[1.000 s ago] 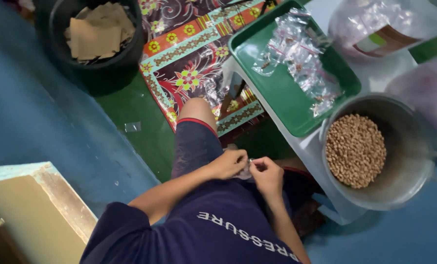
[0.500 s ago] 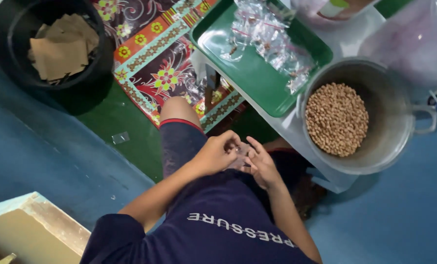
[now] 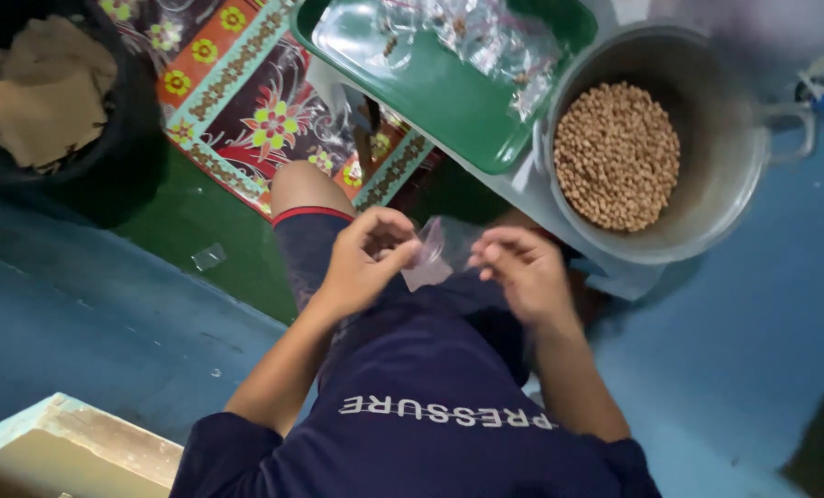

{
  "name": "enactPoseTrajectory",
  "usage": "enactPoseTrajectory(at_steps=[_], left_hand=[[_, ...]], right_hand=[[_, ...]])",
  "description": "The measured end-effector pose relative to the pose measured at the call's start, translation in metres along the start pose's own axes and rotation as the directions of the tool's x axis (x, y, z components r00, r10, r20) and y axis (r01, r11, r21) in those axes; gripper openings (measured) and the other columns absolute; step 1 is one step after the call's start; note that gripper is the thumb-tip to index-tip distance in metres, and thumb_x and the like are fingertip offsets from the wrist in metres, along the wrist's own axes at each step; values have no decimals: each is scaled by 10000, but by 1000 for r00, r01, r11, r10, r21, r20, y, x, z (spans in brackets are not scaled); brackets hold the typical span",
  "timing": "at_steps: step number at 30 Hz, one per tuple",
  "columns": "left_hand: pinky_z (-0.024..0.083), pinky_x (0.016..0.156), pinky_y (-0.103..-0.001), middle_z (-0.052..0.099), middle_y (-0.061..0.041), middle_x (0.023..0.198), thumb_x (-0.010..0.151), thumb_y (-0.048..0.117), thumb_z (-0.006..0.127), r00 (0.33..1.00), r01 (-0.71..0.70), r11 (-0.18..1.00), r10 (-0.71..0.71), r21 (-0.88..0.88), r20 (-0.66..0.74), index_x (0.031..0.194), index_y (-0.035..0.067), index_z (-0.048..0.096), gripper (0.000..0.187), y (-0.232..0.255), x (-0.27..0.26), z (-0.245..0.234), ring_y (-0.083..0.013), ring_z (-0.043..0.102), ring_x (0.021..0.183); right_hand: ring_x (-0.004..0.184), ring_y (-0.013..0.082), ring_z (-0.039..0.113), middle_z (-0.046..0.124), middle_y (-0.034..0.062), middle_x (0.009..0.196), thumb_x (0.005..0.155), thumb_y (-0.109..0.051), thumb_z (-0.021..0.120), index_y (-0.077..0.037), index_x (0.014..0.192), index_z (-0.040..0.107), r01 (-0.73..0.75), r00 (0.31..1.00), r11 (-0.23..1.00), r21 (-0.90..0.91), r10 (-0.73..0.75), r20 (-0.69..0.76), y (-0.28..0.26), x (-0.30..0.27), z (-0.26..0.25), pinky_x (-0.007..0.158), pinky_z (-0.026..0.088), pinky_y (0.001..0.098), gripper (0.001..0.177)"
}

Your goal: Manually packaging peanuts into small plastic bags by scooping them from a large metal pot.

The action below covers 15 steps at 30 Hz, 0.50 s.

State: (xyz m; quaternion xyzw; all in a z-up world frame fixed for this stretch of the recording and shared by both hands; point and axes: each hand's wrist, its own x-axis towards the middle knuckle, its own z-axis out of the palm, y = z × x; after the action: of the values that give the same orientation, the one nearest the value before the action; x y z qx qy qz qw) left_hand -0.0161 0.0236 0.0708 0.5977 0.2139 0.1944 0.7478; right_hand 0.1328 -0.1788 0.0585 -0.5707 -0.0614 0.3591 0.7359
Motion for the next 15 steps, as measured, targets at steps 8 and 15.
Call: enactPoseTrajectory(at_steps=[8,15], left_hand=[[536,682,-261,708,-60,867,917,51,755,997,58,986,-65,159,41,1034,59,684,137,4,-9,-10,-135,656,741],[482,739,-216,678,-13,903,929,19,700,988,27,987,-51,161,146,1039,42,655,121,9,-10,-12,-82,587,769]], right_hand=[[837,267,681,672,243,1033,1074,-22,624,-9,1129,637,508,808,775,-376,-580,-105,-139,8,-57,773,625,334,59],[719,225,684,803,202,976,1019,29,803,88,1213,833,333,721,-186,-925,-583,376,-195,51,-72,704,574,323,205]])
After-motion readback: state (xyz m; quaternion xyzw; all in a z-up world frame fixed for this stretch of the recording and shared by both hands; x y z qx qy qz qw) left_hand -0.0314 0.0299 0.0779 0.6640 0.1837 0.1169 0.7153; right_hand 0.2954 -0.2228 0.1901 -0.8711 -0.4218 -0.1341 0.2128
